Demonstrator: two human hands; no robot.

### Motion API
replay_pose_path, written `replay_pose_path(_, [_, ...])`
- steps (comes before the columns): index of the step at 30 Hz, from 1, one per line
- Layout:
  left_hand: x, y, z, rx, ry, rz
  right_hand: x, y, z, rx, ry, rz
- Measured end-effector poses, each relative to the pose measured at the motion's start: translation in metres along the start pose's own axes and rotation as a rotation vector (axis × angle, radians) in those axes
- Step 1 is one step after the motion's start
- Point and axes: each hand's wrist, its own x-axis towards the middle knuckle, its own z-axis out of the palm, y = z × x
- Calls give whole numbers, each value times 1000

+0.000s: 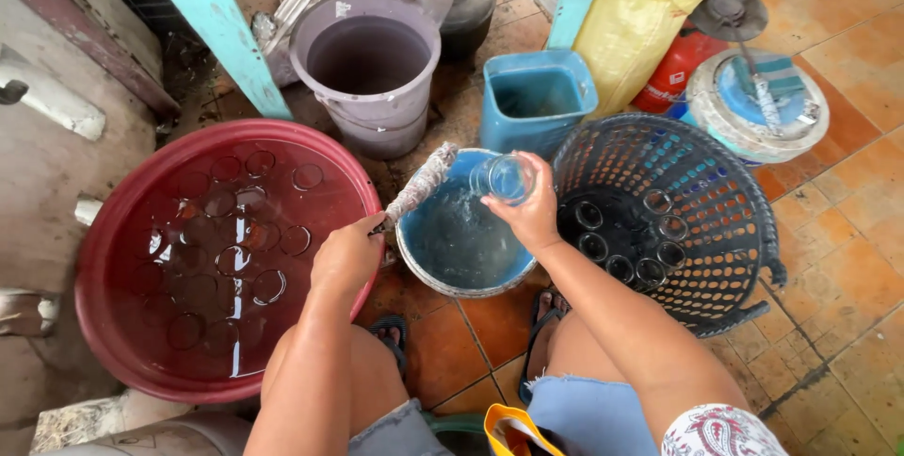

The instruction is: The person scrubs the inside of small clear glasses using a long-handled brush, rinses them in a red basin of water, and places them into a black plastic basket. The process is repeated for multiple glasses.

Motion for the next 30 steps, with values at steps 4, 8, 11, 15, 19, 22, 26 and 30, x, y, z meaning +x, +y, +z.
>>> replay_pose_path(4, [2, -7, 4, 17, 16, 5, 1, -2, -12, 59, 42, -71])
replay_pose_path(8, [-16, 0, -5, -17, 11, 9, 17, 13, -18, 506, 291, 459])
replay_pose_path(11, [-27, 4, -10, -78, 18, 38, 35, 33, -31, 848, 454, 863])
replay_pose_path(15, [-35, -1, -14, -132, 26, 63, 41, 85, -37, 1229, 474, 1113])
replay_pose_path(19, [-67, 3, -24, -95, 10, 63, 40, 93, -34, 1199, 443, 1195])
replay_pose_path(22, [-88, 14, -35, -54, -42, 1, 42, 68, -31, 1142, 484, 1207])
replay_pose_path(26, [-97, 23, -31, 48, -51, 17, 39, 63, -19, 1236, 572, 1216])
replay_pose_path(30, [-73, 20, 1, 240, 25, 232, 33, 64, 0, 1207, 521, 1211])
